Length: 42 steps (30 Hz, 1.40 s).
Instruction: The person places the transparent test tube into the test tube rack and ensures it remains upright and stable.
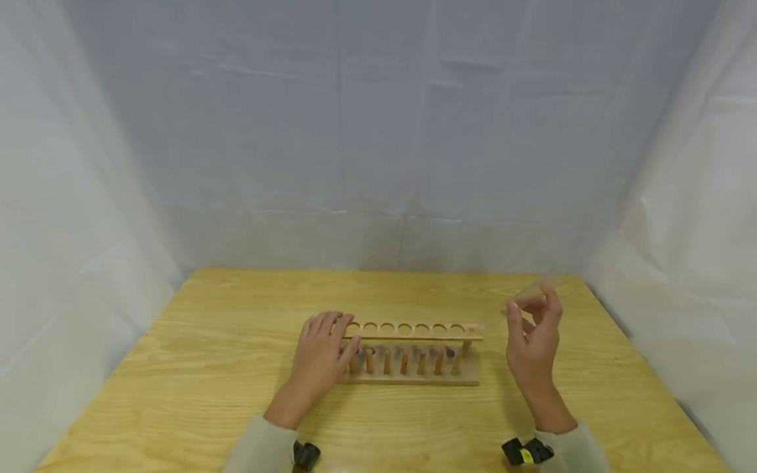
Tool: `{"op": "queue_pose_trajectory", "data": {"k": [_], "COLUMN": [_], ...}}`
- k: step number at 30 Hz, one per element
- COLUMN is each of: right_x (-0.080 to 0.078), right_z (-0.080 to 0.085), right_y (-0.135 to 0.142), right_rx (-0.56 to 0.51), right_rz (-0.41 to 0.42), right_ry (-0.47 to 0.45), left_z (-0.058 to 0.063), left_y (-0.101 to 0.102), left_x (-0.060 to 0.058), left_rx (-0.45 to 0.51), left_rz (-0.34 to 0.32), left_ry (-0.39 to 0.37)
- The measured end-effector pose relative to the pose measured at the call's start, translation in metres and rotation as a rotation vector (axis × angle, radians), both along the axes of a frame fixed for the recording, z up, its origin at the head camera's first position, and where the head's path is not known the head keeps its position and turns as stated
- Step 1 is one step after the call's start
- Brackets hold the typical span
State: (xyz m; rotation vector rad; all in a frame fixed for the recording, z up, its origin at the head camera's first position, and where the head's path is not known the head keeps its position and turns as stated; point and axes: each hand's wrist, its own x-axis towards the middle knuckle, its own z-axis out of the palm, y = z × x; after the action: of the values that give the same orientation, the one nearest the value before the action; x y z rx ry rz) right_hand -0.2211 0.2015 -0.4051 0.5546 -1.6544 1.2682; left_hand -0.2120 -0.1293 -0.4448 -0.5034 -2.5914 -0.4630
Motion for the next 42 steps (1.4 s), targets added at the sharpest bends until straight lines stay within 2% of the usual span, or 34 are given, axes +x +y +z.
{"op": "queue_pose_trajectory", "data": {"k": [5, 22, 31, 42], "right_x": [0.001, 0.005, 0.000, 0.002], "right_z": [0.001, 0.000, -0.005, -0.007], "right_y": [-0.004, -0.012, -0.015, -0.018], "right_rx": [-0.025, -0.007, -0.072, -0.057], "right_rz": [0.027, 0.098, 0.247, 0.237], "right_ry": [-0.001, 0.020, 0.097, 0.050], "left_z": [0.000, -0.003, -0.003, -0.002], "left_y": [-0.001, -0.001, -0.002, -0.002], "left_x": [0.000, 0.001, 0.002, 0.003], "left_rx": [-0.007, -0.006, 0.000, 0.004], "left_rz": [0.005, 0.009, 0.009, 0.001], "left_ry": [0.010, 0.013, 0.023, 0.043]}}
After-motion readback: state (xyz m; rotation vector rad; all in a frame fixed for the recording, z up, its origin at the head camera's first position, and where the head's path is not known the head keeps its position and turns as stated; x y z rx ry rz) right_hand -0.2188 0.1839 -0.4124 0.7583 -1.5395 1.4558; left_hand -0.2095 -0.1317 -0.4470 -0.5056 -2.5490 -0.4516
